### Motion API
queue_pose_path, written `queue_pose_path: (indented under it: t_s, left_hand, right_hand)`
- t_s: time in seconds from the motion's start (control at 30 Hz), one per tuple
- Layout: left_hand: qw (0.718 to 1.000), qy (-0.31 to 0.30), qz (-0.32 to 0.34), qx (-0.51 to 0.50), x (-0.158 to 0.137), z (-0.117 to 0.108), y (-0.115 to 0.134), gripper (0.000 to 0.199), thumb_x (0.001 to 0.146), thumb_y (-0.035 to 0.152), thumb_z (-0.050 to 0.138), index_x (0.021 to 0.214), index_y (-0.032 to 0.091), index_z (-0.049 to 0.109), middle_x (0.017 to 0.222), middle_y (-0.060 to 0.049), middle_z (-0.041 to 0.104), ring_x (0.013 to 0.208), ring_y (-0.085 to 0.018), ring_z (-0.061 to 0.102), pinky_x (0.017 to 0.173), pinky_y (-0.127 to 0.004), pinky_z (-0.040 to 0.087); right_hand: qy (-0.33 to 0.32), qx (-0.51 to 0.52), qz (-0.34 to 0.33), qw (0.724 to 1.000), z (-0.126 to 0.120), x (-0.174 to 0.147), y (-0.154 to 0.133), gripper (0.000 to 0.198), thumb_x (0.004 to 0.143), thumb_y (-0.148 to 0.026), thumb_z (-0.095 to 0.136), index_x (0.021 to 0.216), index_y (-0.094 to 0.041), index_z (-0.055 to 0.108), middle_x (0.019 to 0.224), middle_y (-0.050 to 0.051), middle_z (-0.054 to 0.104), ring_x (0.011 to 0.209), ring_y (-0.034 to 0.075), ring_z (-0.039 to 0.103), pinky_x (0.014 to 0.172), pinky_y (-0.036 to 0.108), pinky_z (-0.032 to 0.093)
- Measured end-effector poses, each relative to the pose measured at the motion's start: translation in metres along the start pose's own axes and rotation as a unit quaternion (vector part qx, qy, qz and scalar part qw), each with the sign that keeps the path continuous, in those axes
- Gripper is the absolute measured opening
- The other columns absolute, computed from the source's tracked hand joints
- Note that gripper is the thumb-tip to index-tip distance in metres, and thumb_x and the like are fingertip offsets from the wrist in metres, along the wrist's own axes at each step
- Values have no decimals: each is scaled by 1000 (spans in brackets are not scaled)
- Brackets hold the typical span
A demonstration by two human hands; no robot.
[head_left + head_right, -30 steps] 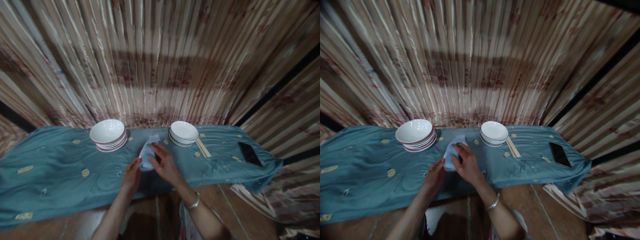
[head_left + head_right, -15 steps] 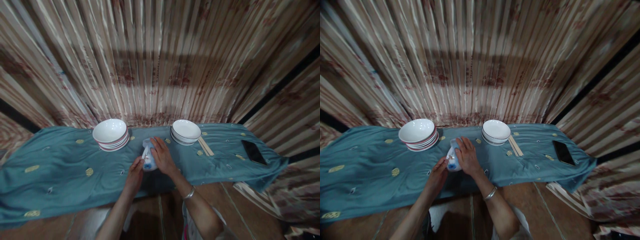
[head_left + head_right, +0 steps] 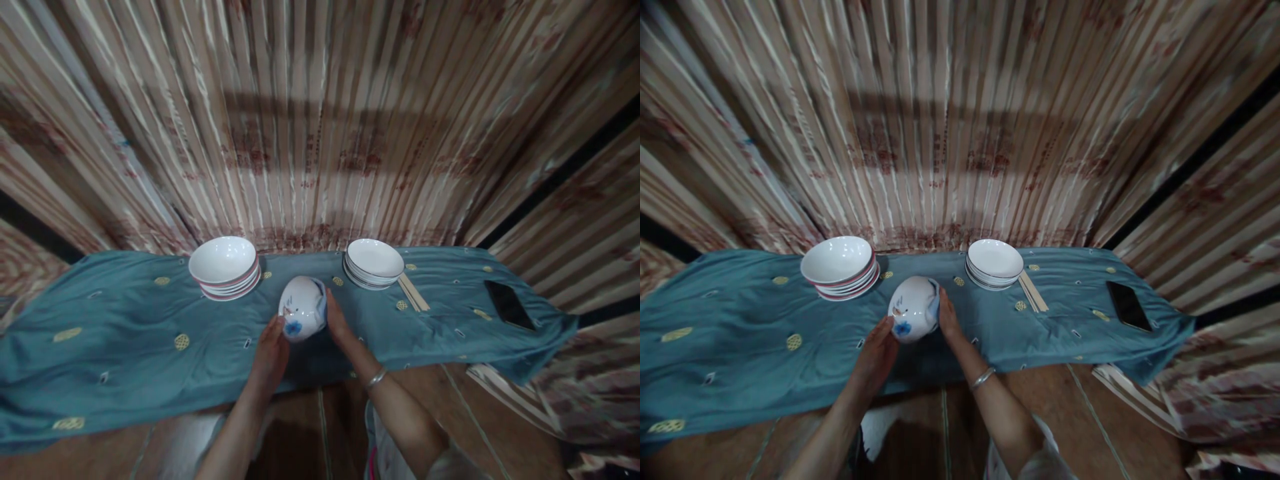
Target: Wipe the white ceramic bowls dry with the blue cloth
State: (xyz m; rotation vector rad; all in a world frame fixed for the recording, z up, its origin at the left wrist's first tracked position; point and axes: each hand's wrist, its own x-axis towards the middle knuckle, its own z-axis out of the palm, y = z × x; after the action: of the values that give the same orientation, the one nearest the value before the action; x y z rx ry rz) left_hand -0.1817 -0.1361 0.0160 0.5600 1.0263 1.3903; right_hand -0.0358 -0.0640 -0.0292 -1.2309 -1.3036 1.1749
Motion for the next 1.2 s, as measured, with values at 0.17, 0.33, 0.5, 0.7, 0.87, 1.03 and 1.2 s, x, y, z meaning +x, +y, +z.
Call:
queue_pose_path:
  t_s: [0.17,0.33,0.5,0.7,0.87,1.03,1.2]
  left_hand:
    - [998,10,-17,-59,-1,0,10,16,74,34,67,85,22,67,105,-5,73,118,-25,59,96,-37,50]
    - [993,23,-19,-112,-5,-2,11,10,77,25,65,84,20,69,99,-6,74,106,-23,65,93,-33,51]
    - [989,35,-4,-145,-12,-5,5,15,75,21,69,89,16,70,92,-6,75,94,-18,67,93,-30,49]
    - [985,44,6,-165,-22,-3,2,20,72,22,72,89,13,69,90,-7,75,91,-19,69,94,-34,49]
    - [986,49,17,-156,-23,-2,2,22,70,25,73,88,12,69,89,-9,74,96,-23,68,96,-38,47]
    - [989,32,27,-144,-28,8,-5,27,69,27,74,92,13,68,94,-9,74,99,-22,67,98,-39,46]
    - [993,47,40,-103,-34,15,-13,30,67,34,77,91,18,69,93,-5,74,88,-18,68,91,-33,48]
  right_hand:
    - [40,29,61,997,12,-10,1,81,82,-77,30,133,-18,54,139,8,53,136,24,41,117,40,24]
    - [65,12,9,998,19,-25,-2,85,80,-80,29,131,-18,56,138,9,55,136,26,41,116,43,26]
    - [82,-32,-36,995,25,-48,-1,79,84,-76,28,133,-20,54,139,9,53,134,26,43,115,44,29]
    - [116,-80,-67,988,33,-73,-4,67,94,-61,27,140,-16,44,141,12,50,134,24,43,112,44,34]
    - [90,-148,-107,979,39,-93,-8,64,97,-52,27,149,-14,26,155,12,29,144,21,26,116,42,28]
    - [90,-226,-144,959,35,-103,-14,60,99,-45,26,151,-14,22,159,13,17,147,22,13,118,46,24]
    - [125,-256,-189,940,29,-101,-26,58,100,-39,25,151,-14,18,159,13,17,148,22,11,117,47,24]
